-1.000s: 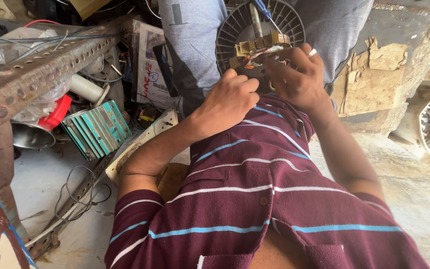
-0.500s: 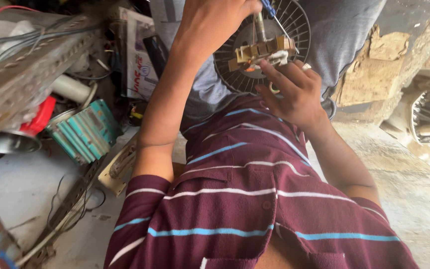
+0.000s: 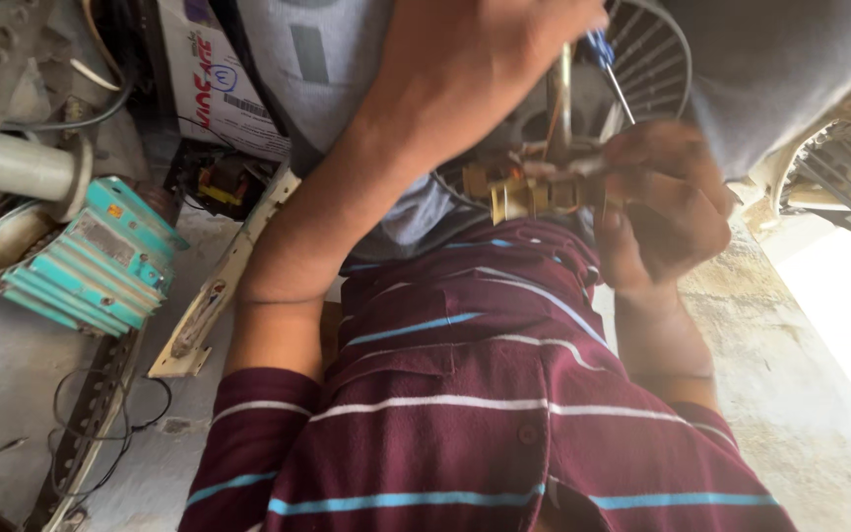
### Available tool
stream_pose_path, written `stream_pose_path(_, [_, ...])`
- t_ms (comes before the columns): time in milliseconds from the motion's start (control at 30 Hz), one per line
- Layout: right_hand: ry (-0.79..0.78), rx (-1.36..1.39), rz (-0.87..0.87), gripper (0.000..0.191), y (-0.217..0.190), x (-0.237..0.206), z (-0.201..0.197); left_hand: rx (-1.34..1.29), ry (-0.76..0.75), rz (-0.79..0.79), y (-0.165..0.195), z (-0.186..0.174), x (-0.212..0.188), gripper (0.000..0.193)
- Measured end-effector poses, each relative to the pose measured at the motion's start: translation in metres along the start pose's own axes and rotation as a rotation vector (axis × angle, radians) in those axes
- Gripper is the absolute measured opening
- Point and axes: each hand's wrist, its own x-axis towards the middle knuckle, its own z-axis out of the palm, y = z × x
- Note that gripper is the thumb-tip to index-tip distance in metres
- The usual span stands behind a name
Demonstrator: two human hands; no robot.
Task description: The person sits on the floor and uses a screwdriver to adjust and tighten components on a small electrical motor or fan assembly. They repeatedly rotate the motor housing and manipulate internal parts with both hands.
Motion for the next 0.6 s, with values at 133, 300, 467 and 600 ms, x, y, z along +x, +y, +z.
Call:
stream_pose_path(133, [0.091, 0.152, 0.181, 0.03, -0.008, -0.008, 0.01, -0.066, -0.027, -0.05, 0.004, -0.006, 0.012, 0.004])
stream_pose_path(300, [0.176, 0.241, 0.357, 0.034, -0.014, -0.014, 0.015, -0.072, 0.022, -0.028, 0.0, -0.003, 0.012, 0.005])
stream_pose_path(467, [0.176, 0.218, 0.406, 0.034, -0.013, -0.009, 0.015, -0.081, -0.035, -0.018, -0.004, 0.002, 0.012, 0.006])
stream_pose_path(600, [0.175, 0.198, 0.422, 0.035, -0.012, -0.004, 0.018, -0.203, 0.034, -0.112, -0.005, 0.005, 0.018, 0.003])
